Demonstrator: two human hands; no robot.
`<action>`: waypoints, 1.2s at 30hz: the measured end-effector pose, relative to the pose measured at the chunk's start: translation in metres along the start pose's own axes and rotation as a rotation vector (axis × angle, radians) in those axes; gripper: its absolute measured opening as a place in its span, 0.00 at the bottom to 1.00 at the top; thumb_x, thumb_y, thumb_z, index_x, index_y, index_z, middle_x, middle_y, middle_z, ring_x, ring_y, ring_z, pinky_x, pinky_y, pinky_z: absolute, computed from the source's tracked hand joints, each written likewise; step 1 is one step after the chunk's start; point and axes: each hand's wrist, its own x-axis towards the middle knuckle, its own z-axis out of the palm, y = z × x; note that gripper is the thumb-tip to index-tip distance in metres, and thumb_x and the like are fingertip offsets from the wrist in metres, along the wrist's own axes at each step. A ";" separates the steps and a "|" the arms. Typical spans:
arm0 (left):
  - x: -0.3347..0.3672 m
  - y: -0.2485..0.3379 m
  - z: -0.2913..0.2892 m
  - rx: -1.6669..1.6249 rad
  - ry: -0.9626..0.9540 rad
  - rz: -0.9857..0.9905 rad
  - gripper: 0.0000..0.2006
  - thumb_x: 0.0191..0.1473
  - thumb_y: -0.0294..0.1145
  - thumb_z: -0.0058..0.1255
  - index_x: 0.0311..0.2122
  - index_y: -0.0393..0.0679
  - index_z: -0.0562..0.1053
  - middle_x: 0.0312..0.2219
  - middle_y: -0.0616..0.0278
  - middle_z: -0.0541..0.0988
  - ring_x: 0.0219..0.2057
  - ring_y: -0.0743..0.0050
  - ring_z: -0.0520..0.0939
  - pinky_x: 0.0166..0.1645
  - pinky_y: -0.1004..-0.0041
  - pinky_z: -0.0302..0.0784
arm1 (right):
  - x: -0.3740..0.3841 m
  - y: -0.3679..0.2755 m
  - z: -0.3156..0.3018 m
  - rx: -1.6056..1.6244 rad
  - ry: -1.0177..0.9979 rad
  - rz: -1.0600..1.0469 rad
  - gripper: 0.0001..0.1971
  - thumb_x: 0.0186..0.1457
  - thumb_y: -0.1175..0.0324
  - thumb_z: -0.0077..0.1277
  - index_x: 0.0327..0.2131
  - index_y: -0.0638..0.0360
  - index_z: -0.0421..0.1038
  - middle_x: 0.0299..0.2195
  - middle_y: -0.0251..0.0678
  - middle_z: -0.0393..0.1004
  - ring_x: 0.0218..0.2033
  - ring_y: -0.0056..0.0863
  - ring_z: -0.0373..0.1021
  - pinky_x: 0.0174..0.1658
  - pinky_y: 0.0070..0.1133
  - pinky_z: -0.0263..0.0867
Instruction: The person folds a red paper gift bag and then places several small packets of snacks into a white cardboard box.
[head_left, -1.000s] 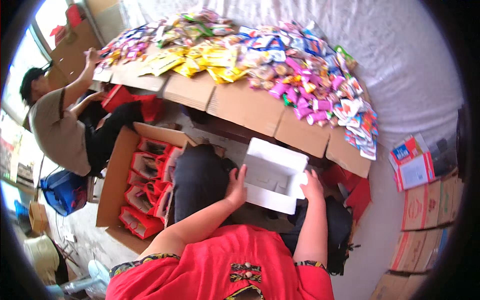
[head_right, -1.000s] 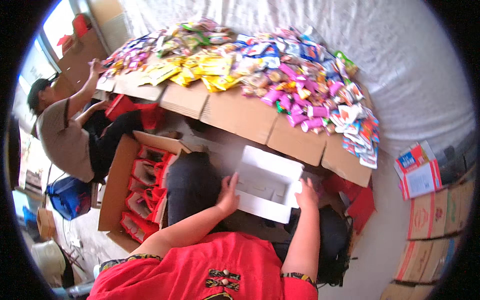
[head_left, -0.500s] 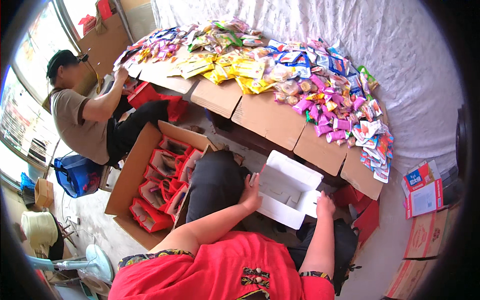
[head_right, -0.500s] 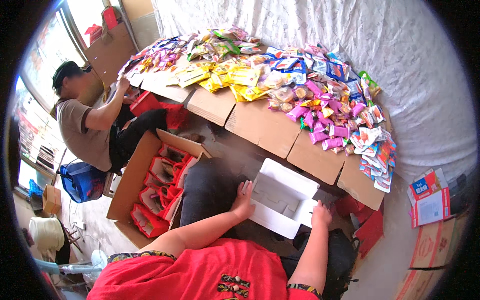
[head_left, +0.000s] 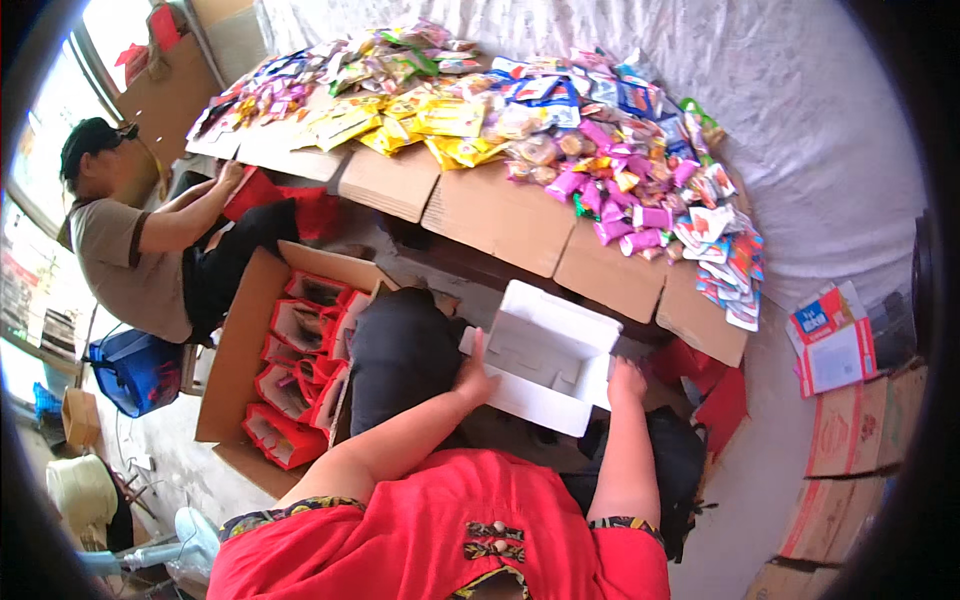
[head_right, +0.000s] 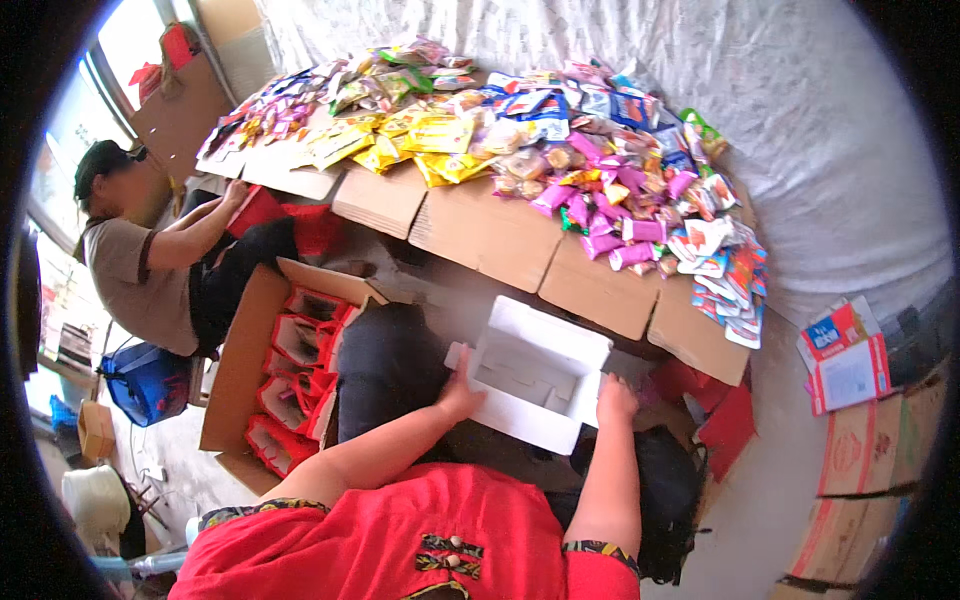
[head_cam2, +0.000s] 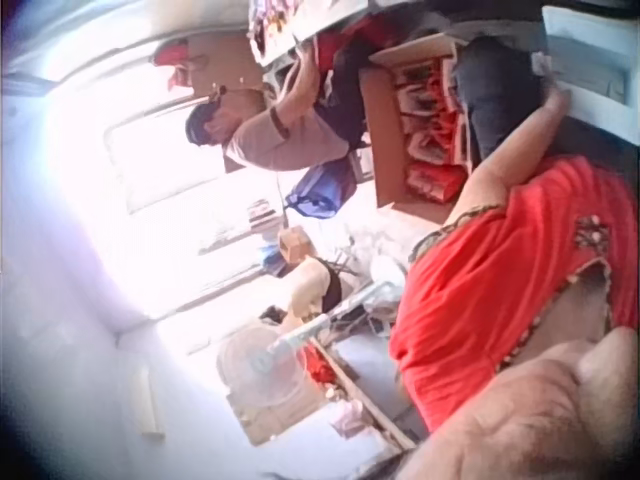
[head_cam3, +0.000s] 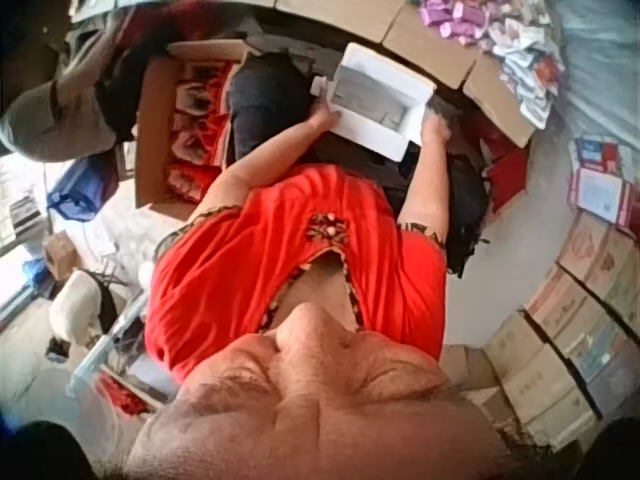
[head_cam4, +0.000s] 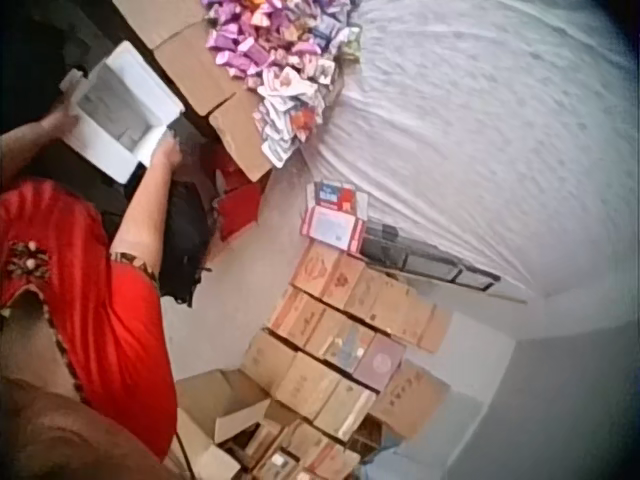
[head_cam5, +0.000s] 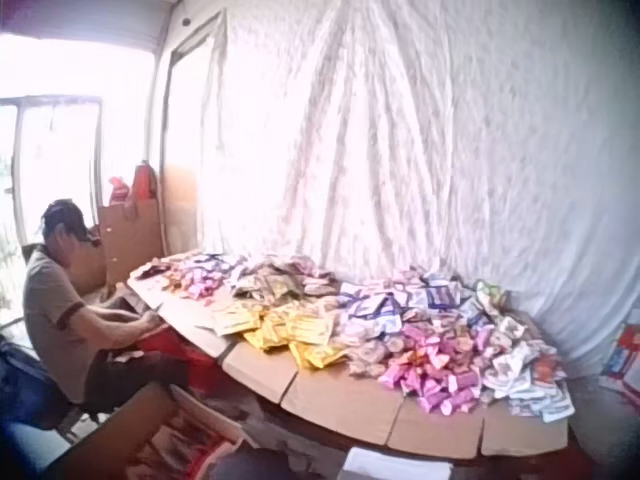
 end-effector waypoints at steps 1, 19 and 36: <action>-0.001 -0.008 0.001 -0.024 0.059 0.093 0.60 0.47 0.31 0.64 0.72 0.55 0.29 0.67 0.33 0.49 0.69 0.39 0.54 0.69 0.57 0.55 | -0.001 0.005 -0.002 0.019 0.114 -0.039 0.14 0.62 0.69 0.43 0.49 0.53 0.73 0.51 0.39 0.76 0.52 0.43 0.72 0.51 0.37 0.71; -0.046 0.149 -0.126 0.329 -0.036 0.794 0.41 0.45 0.37 0.66 0.64 0.45 0.60 0.61 0.31 0.57 0.60 0.27 0.63 0.64 0.49 0.64 | -0.008 -0.028 -0.125 0.443 0.398 -0.281 0.24 0.55 0.65 0.57 0.55 0.63 0.69 0.56 0.46 0.71 0.58 0.45 0.66 0.61 0.34 0.63; 0.089 0.256 -0.029 0.436 -0.115 0.962 0.40 0.43 0.34 0.67 0.62 0.46 0.62 0.61 0.42 0.59 0.63 0.34 0.60 0.65 0.46 0.60 | 0.112 -0.032 -0.152 0.653 0.493 -0.299 0.30 0.53 0.72 0.58 0.60 0.60 0.61 0.55 0.49 0.69 0.57 0.49 0.65 0.60 0.39 0.61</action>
